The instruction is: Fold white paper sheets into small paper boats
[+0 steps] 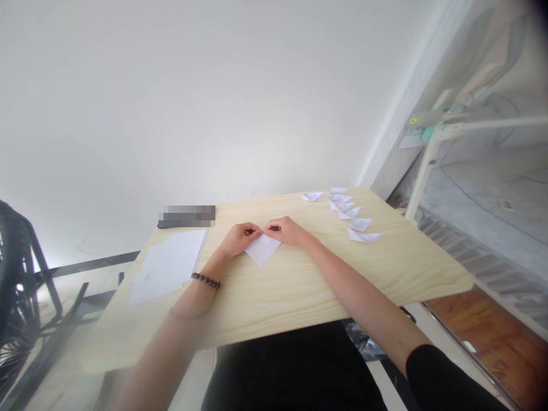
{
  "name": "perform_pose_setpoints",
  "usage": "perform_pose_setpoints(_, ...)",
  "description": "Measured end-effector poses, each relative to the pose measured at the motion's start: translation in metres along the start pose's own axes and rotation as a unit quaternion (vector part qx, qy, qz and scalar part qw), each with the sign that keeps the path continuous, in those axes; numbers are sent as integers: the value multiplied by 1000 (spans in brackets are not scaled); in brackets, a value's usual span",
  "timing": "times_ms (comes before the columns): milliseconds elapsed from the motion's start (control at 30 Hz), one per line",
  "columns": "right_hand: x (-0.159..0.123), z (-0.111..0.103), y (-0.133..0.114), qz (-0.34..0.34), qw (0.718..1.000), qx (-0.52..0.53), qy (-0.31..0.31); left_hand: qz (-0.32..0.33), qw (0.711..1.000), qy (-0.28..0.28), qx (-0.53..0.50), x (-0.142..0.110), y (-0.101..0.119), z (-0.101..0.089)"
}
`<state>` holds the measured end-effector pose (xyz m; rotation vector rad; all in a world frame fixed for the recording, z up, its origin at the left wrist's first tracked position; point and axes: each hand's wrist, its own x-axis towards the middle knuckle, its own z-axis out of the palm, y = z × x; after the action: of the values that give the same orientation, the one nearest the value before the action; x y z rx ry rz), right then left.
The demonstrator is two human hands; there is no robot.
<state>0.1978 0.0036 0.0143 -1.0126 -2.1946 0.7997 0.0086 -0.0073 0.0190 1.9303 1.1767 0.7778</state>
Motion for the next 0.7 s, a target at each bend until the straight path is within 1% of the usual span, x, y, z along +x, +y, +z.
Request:
perform_pose_setpoints(167,1,0,-1,-12,1000,21,7,-8,1000,1,-5,1,-2,-3)
perform_pose_setpoints(333,2,-3,2,10,999,45,0,-34,999,-9,-28,2,-3,-10)
perform_pose_setpoints(533,2,-4,1,20,998,58,-8,-23,998,-31,-55,0,-3,-13)
perform_pose_setpoints(700,1,-2,2,21,999,48,0,-15,999,-19,-27,-1,-3,-9)
